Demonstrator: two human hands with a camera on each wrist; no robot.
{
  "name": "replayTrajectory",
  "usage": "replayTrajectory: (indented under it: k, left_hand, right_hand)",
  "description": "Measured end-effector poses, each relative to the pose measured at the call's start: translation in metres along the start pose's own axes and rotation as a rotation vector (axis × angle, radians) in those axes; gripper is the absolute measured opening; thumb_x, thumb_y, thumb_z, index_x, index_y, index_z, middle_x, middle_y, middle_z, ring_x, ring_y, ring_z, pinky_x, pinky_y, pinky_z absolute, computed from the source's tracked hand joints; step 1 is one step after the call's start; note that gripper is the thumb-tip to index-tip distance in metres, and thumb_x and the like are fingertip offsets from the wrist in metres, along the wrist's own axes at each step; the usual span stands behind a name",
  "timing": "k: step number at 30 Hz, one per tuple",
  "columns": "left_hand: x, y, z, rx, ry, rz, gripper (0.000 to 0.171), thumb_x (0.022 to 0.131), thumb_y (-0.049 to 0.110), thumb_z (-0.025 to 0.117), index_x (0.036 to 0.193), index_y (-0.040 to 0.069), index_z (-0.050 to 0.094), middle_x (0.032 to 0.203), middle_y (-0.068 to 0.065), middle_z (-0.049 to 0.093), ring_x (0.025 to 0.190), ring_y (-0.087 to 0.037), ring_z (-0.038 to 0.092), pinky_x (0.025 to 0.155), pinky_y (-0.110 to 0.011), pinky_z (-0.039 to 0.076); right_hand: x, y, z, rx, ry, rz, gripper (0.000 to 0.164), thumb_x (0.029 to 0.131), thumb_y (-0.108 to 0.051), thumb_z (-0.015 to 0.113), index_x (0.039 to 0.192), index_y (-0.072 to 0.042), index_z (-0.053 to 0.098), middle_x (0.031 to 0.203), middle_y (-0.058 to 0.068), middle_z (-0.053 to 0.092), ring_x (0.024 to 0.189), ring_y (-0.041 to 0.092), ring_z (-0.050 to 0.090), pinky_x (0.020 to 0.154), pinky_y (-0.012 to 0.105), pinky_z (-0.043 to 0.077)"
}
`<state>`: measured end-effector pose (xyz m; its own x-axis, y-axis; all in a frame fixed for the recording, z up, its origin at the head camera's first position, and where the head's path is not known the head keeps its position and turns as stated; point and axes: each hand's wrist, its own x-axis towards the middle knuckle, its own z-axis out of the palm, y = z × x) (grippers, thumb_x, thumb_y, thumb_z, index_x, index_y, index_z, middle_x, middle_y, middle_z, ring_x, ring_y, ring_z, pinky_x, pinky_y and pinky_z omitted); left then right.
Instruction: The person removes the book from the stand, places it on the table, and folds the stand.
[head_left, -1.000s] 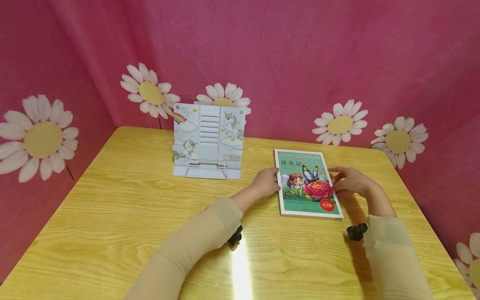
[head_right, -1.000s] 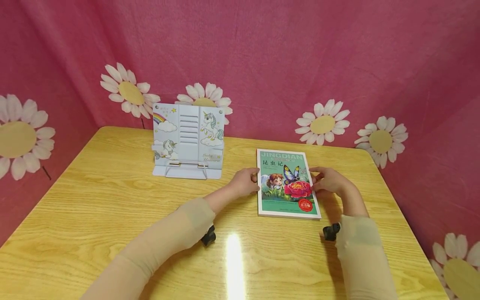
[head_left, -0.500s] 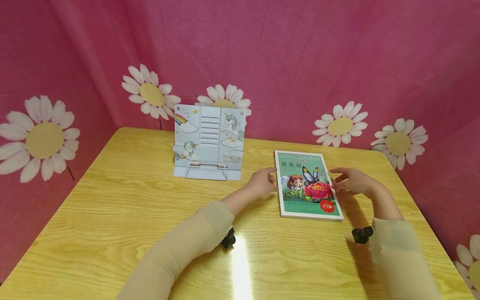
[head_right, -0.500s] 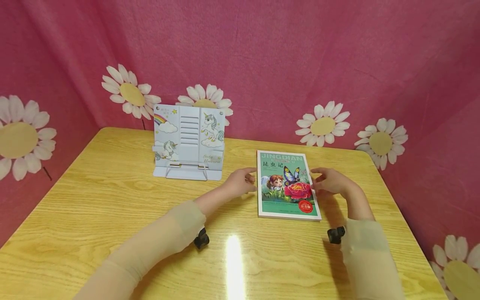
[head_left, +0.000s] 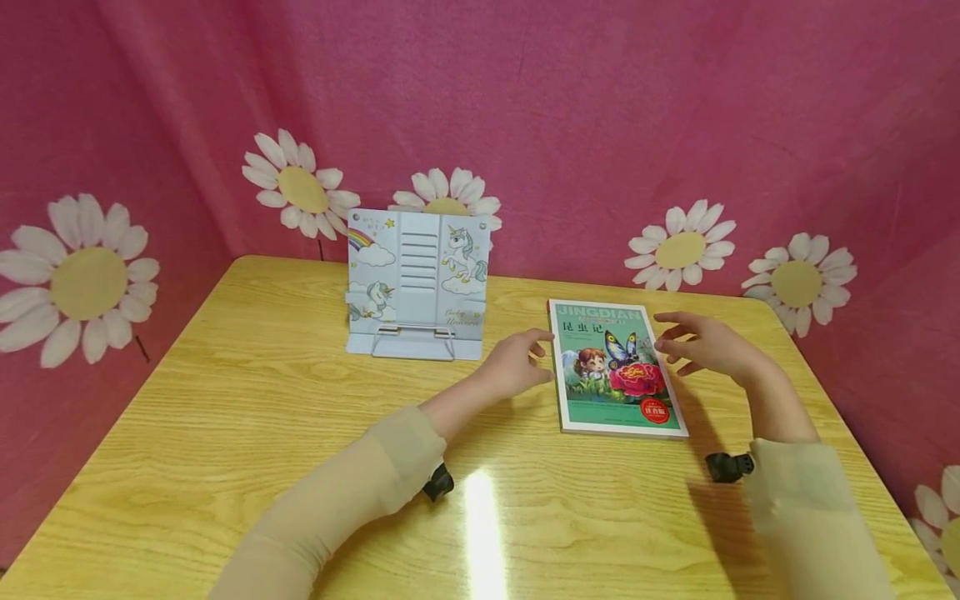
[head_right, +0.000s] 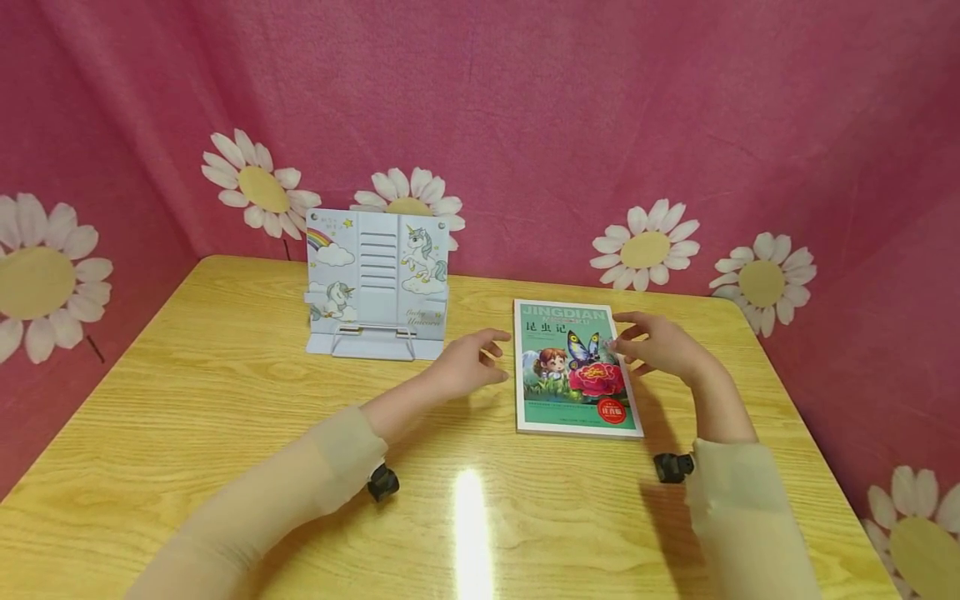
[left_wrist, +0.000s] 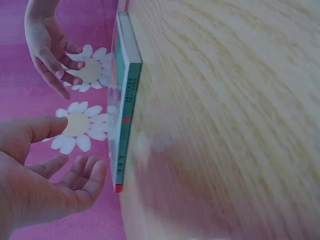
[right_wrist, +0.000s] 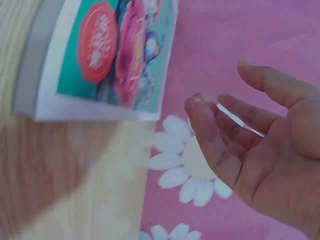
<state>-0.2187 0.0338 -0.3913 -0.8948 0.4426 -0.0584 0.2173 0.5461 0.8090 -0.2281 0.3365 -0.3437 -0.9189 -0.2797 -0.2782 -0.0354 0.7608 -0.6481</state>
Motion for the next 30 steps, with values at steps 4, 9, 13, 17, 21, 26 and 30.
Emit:
replayTrajectory:
  k: [4, 9, 13, 17, 21, 26, 30]
  left_hand:
    - [-0.009, 0.004, -0.008, 0.032, -0.001, 0.04, 0.061, 0.083, 0.013, 0.072, 0.138, 0.011, 0.047, 0.118, -0.014, 0.059, 0.102, -0.026, 0.059, 0.085, -0.031, 0.05]
    - [-0.019, 0.008, -0.019, 0.056, -0.009, 0.079, 0.06, 0.085, 0.016, 0.07, 0.139, 0.011, 0.045, 0.121, -0.016, 0.056, 0.107, -0.03, 0.057, 0.088, -0.034, 0.049]
    - [-0.027, 0.012, -0.027, 0.09, -0.017, 0.094, 0.061, 0.085, 0.018, 0.07, 0.14, 0.012, 0.044, 0.125, -0.015, 0.055, 0.11, -0.029, 0.057, 0.09, -0.034, 0.049]
    - [-0.035, 0.017, -0.036, 0.127, 0.009, 0.112, 0.061, 0.085, 0.018, 0.07, 0.14, 0.013, 0.044, 0.126, -0.013, 0.055, 0.11, -0.027, 0.057, 0.09, -0.035, 0.049]
    - [-0.043, 0.019, -0.045, 0.128, 0.051, 0.127, 0.061, 0.085, 0.017, 0.07, 0.14, 0.013, 0.044, 0.126, -0.011, 0.055, 0.111, -0.027, 0.057, 0.091, -0.036, 0.049]
    - [-0.051, 0.016, -0.055, 0.116, 0.12, 0.139, 0.058, 0.086, 0.018, 0.069, 0.139, 0.015, 0.046, 0.125, -0.008, 0.056, 0.112, -0.024, 0.055, 0.091, -0.037, 0.048]
    - [-0.056, 0.012, -0.06, 0.113, 0.19, 0.173, 0.055, 0.086, 0.018, 0.07, 0.136, 0.014, 0.049, 0.125, -0.006, 0.056, 0.11, -0.022, 0.055, 0.087, -0.034, 0.05]
  right_hand:
    - [-0.003, -0.013, 0.001, 0.025, 0.017, -0.044, 0.061, 0.095, -0.027, 0.056, 0.145, -0.003, 0.032, 0.122, 0.026, 0.052, 0.101, 0.035, 0.059, 0.075, 0.039, 0.057]
    - [-0.007, -0.03, 0.004, 0.03, 0.058, -0.089, 0.058, 0.096, -0.027, 0.054, 0.144, -0.002, 0.032, 0.122, 0.024, 0.053, 0.101, 0.029, 0.059, 0.078, 0.036, 0.057]
    - [-0.01, -0.04, 0.006, 0.039, 0.106, -0.096, 0.059, 0.096, -0.028, 0.054, 0.145, -0.003, 0.033, 0.125, 0.023, 0.053, 0.106, 0.029, 0.058, 0.085, 0.037, 0.054]
    - [-0.012, -0.05, 0.01, 0.051, 0.165, -0.104, 0.06, 0.096, -0.031, 0.055, 0.145, -0.005, 0.033, 0.128, 0.022, 0.052, 0.106, 0.024, 0.059, 0.084, 0.029, 0.054]
    - [-0.013, -0.058, 0.015, 0.109, 0.231, -0.145, 0.058, 0.095, -0.031, 0.055, 0.145, -0.009, 0.035, 0.129, 0.018, 0.052, 0.101, 0.006, 0.058, 0.08, 0.015, 0.05]
    - [-0.012, -0.072, 0.026, 0.208, 0.313, -0.207, 0.053, 0.094, -0.027, 0.058, 0.141, -0.009, 0.04, 0.124, 0.013, 0.054, 0.096, -0.002, 0.056, 0.079, 0.011, 0.049]
    - [-0.01, -0.083, 0.039, 0.242, 0.367, -0.235, 0.053, 0.093, -0.025, 0.059, 0.141, -0.01, 0.041, 0.12, 0.011, 0.056, 0.1, 0.002, 0.055, 0.08, 0.01, 0.048]
